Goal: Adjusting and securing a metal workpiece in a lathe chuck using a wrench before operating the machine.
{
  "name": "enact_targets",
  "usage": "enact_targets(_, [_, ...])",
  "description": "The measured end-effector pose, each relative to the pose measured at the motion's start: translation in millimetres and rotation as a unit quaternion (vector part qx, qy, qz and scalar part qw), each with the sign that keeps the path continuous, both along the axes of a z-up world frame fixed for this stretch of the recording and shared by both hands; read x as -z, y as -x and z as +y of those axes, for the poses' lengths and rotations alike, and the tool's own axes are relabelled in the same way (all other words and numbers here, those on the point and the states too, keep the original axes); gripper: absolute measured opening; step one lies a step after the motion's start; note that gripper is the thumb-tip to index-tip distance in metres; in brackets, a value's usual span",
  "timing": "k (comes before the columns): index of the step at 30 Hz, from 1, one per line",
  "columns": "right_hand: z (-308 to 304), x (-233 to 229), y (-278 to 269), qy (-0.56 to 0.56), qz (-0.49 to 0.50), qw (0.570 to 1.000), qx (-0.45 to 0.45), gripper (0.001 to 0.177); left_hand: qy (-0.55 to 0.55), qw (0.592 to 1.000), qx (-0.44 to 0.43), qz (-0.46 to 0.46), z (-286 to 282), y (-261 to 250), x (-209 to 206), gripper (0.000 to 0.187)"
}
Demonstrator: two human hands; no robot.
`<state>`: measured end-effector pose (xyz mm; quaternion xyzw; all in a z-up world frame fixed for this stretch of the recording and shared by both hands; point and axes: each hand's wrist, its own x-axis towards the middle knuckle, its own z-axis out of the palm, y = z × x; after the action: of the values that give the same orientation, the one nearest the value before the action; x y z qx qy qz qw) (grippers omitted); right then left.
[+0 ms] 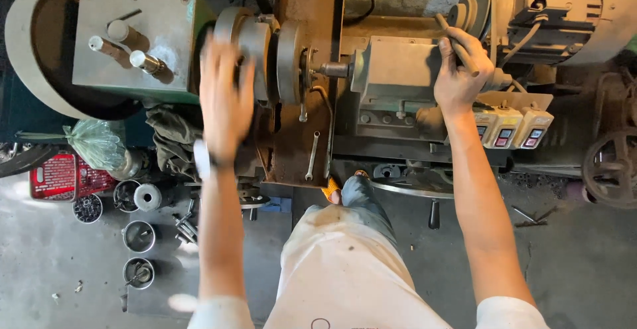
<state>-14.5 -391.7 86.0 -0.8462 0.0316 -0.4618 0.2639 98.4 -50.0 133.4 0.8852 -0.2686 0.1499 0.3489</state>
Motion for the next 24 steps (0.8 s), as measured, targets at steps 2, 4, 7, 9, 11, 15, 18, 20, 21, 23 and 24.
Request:
enact_targets(2, [-0.4,0.9,1.0,-0.018,0.007,1.0,0.004,0.022,-0.184,0.976,-0.026,0.109,-26.7,-89.1,16.7,0.054])
enact_targets(4, [0.1,-0.3,0.8,-0.027,-0.002,1.0,-0.007,0.021,-0.216,0.952,-0.057,0.208,-33.3,-136.2,32.7,0.056])
enact_targets(7, [0.5,-3.9,-0.6,-0.042,-0.008,0.999,-0.023,0.02,-0.228,0.928,-0.108,0.273,-30.9,-160.4,55.2,0.056])
enact_targets(9, [1.9,-1.6,2.5,-0.051,0.0,0.998,-0.024,0.02,-0.216,0.937,-0.125,0.244,-22.5,-152.7,68.8,0.053])
enact_targets(11, [-0.5,0.5,0.4,-0.069,-0.007,0.997,-0.035,0.023,-0.166,0.98,-0.072,0.081,-14.7,-145.0,75.3,0.042])
enact_targets(15, [1.5,-3.7,1.9,-0.078,-0.006,0.996,-0.051,0.019,-0.029,0.993,-0.113,0.008,-9.6,-44.4,45.5,0.041])
enact_targets(18, [2.8,-5.7,1.0,-0.062,0.0,0.997,-0.034,0.018,0.168,0.976,-0.127,-0.052,1.4,11.3,82.7,0.038])
enact_targets(20, [2.2,-4.1,0.5,-0.07,-0.004,0.997,-0.039,0.016,0.179,0.968,-0.178,0.013,7.7,47.1,105.5,0.039])
enact_targets(21, [2.4,-4.3,1.4,-0.07,-0.003,0.997,-0.038,0.016,0.178,0.968,-0.178,0.014,17.5,66.0,111.8,0.039])
enact_targets(23, [2.4,-5.7,-0.4,-0.046,-0.008,0.998,-0.035,0.017,0.117,0.959,-0.24,0.093,36.6,102.5,124.1,0.028])
enact_targets(24, [1.9,-5.9,-1.6,-0.046,-0.008,0.998,-0.037,0.017,0.117,0.959,-0.241,0.093,51.5,118.5,127.0,0.028])
